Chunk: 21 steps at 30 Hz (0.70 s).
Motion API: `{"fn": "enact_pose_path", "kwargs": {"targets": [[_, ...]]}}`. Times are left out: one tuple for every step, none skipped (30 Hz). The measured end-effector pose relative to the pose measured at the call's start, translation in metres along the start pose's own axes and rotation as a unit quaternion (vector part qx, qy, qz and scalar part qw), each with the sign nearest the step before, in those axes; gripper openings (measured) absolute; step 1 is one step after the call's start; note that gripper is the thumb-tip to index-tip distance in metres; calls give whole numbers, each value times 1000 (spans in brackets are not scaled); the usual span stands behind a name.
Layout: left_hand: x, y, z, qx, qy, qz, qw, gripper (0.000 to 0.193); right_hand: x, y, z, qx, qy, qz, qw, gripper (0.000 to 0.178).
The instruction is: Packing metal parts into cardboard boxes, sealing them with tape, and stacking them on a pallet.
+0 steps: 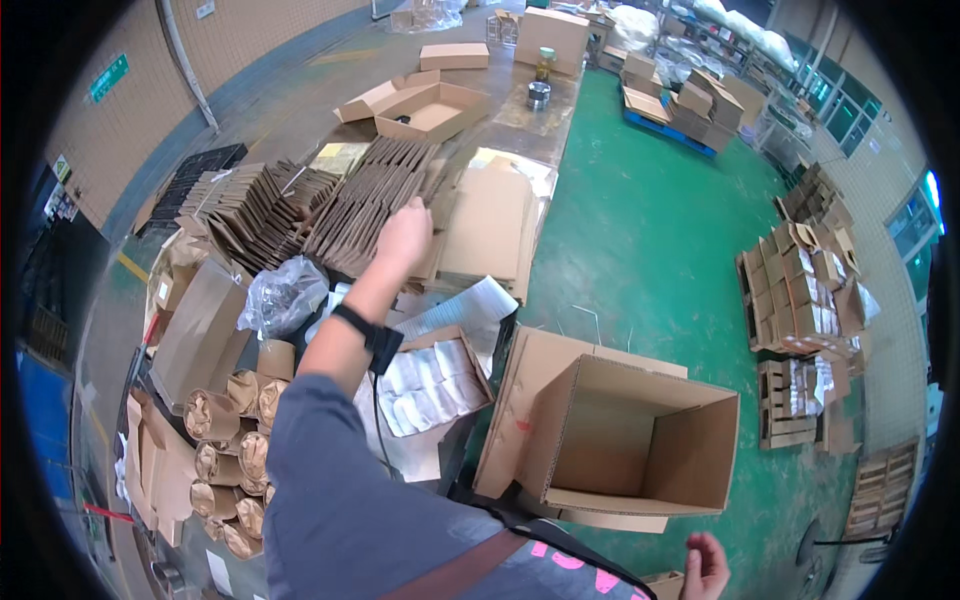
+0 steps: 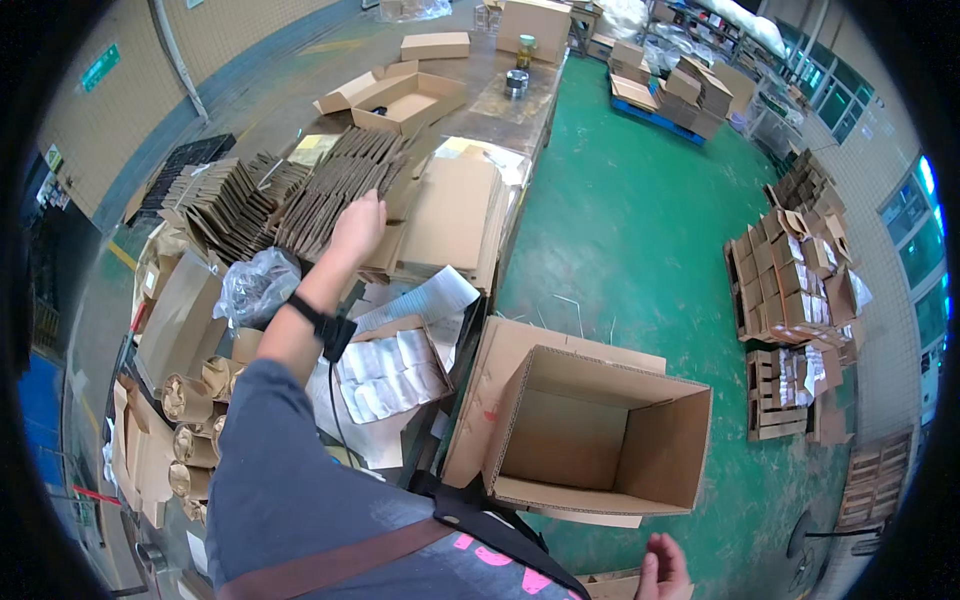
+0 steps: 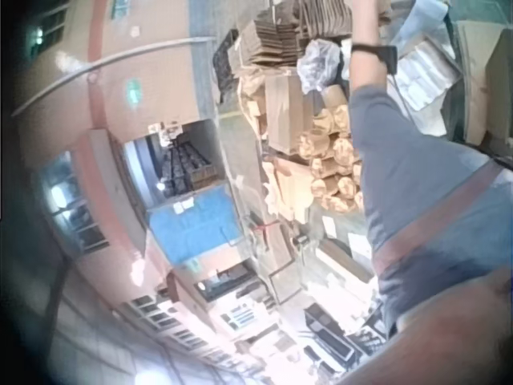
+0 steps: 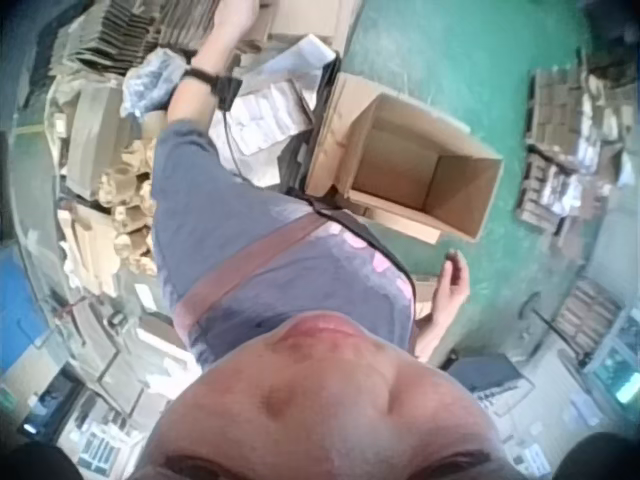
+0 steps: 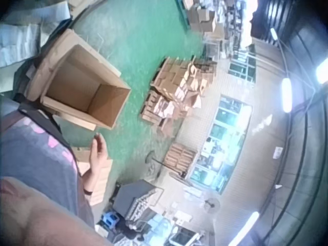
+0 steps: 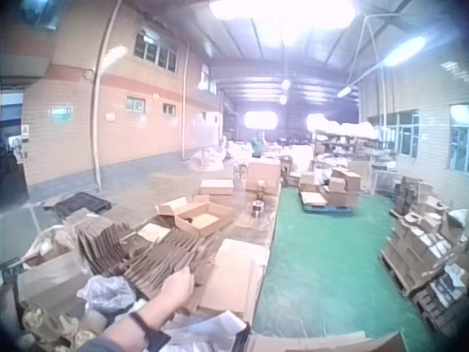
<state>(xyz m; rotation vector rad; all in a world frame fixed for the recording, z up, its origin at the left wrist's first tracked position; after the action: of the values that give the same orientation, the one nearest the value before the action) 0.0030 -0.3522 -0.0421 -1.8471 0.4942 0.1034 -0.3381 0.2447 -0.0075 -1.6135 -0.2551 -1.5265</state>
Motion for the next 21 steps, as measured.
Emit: {"fn": "enact_pose_path", "kwargs": {"targets": [[-42,-36,21,-44,49,48,997,32,22,7,-11,25,-39,-37,998,30],[-73,-64,44,-97,99,143,980,28,50,15,-24,53,-81,-72,993,31],[-111,-81,66,-39,60,224,972,26,55,21,-42,75,-109,-121,984,45],[-145,-98,99,-59,112,303,945,28,88,45,-58,102,-138,-164,971,62],[-181,-114,133,-99,175,361,911,33,118,69,-72,129,-161,-179,962,97],[-219,-122,169,-109,221,297,923,41,142,89,-86,155,-190,-162,956,124],[-253,-129,203,-82,252,362,894,46,153,104,-100,206,-215,-168,940,136],[-288,-134,232,-57,291,430,853,52,162,111,-107,206,-242,-219,923,133],[-314,-136,257,-60,325,456,826,53,162,110,-116,225,-273,-219,909,121],[-335,-139,273,-61,359,477,800,54,165,104,-118,202,-260,-273,904,101],[-345,-114,277,27,399,472,786,74,163,96,-125,213,-277,-246,904,94],[-344,-117,272,26,401,473,784,74,157,86,-135,214,-290,-222,906,87],[-340,-99,255,175,295,545,765,89,146,82,-143,235,-286,-197,908,88],[-340,-74,248,319,173,594,718,104,132,83,-151,259,-277,-173,909,89],[-344,-59,239,281,158,642,695,124,120,89,-151,292,-278,-119,907,92],[-351,-42,238,269,151,618,723,121,107,99,-149,297,-268,-131,907,96],[-359,-30,242,288,151,630,706,125,98,103,-144,332,-249,-159,896,97],[-368,-16,247,310,149,642,685,130,89,104,-146,363,-226,-189,884,99],[-364,-11,251,353,123,603,704,125,70,95,-155,374,-176,-196,889,97],[-353,-13,256,400,103,562,716,120,51,78,-162,379,-125,-203,894,95],[-349,-10,270,475,91,603,634,101,41,64,-165,384,-55,-219,896,102]]}}
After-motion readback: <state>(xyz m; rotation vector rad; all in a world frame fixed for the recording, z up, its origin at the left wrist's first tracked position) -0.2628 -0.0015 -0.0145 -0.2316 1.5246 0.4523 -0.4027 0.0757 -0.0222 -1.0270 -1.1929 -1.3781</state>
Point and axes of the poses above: each hand's wrist, its own z-axis away from the middle knuckle, its own y-axis out of the palm, x = y × z, the point moved 8 cm from there along -z, towards the middle knuckle, and after that the axes turned 1 degree about -z, right-handed, at the moved point
